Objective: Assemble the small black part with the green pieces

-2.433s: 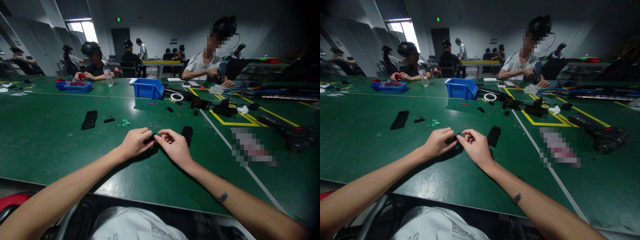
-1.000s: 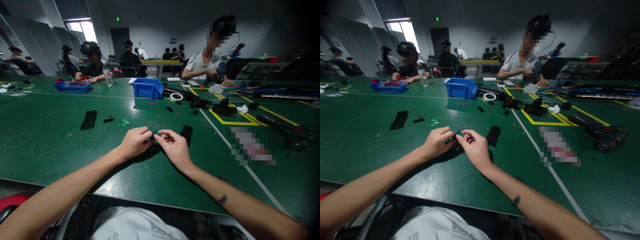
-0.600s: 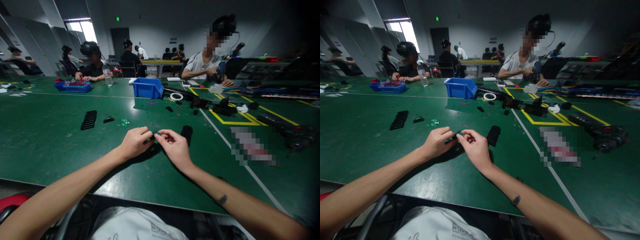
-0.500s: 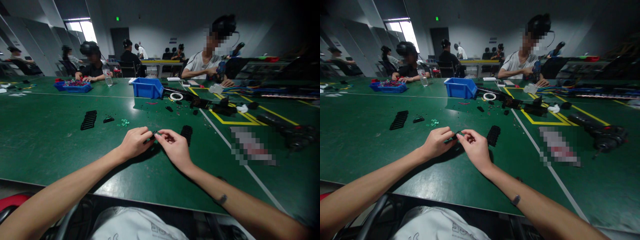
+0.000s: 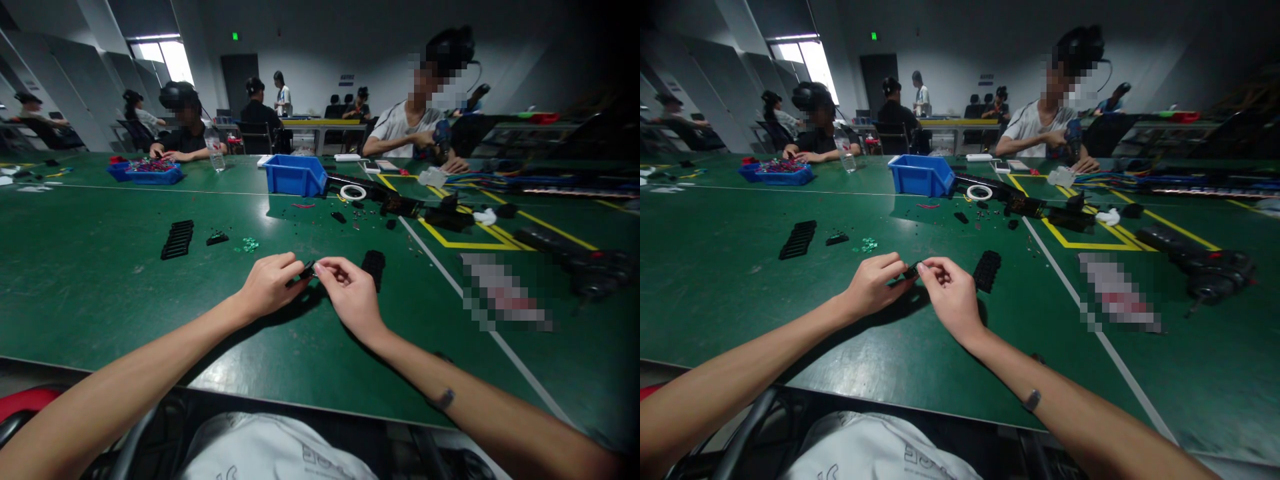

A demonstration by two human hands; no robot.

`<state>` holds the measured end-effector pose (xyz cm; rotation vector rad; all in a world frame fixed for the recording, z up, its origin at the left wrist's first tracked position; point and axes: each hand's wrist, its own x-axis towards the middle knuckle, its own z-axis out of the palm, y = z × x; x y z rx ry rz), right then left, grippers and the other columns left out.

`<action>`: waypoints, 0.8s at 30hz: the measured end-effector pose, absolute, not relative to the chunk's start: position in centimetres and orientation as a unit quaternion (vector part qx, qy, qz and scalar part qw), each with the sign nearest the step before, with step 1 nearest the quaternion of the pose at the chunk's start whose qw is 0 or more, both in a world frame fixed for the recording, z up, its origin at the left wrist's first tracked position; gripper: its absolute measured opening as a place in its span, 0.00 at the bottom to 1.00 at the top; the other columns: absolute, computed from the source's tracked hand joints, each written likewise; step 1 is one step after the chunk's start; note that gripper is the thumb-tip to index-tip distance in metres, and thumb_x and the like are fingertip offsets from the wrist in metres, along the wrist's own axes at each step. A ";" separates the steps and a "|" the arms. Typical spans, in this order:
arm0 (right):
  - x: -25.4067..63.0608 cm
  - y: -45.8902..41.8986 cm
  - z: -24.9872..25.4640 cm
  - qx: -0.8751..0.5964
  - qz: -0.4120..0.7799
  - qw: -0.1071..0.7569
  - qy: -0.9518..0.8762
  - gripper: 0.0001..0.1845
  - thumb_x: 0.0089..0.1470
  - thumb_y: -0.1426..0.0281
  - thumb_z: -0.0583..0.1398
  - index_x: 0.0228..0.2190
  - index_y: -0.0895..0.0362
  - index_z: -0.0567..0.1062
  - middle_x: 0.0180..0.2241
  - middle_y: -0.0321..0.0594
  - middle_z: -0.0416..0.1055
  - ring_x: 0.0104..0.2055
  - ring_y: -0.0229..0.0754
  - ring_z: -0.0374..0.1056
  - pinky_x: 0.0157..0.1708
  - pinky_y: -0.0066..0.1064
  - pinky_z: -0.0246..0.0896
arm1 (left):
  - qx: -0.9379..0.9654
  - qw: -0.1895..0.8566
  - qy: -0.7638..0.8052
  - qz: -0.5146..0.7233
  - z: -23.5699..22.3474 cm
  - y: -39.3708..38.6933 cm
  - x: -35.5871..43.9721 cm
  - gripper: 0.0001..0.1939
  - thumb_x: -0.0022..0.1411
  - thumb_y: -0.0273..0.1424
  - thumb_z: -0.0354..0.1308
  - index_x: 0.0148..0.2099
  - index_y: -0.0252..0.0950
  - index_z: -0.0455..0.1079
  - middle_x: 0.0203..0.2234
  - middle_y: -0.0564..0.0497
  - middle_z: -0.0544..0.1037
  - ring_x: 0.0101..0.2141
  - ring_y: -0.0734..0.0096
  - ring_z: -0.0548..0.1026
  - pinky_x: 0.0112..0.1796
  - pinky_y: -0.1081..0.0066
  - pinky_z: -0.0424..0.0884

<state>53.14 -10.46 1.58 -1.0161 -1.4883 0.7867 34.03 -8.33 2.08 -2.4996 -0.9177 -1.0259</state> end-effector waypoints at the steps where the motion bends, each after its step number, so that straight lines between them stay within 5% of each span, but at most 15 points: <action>1: 53.1 -10.4 1.5 -0.432 0.330 0.557 -0.628 0.14 0.59 0.60 0.64 0.37 0.59 0.79 0.30 0.40 0.75 0.29 0.38 0.67 0.28 0.30 0.61 | -0.867 0.144 -0.318 -0.357 2.1 -8.3 34.0 0.13 0.70 0.34 0.55 0.31 0.36 0.66 0.25 0.53 0.68 0.25 0.73 0.64 0.28 0.70 0.58; 24: 53.2 -10.3 2.0 -0.456 0.293 0.539 -0.644 0.15 0.57 0.59 0.66 0.36 0.59 0.82 0.28 0.41 0.77 0.28 0.40 0.69 0.28 0.31 0.63 | -0.864 0.128 -0.326 -0.361 2.0 -8.4 34.1 0.13 0.70 0.34 0.55 0.32 0.36 0.66 0.25 0.53 0.69 0.26 0.73 0.65 0.29 0.70 0.59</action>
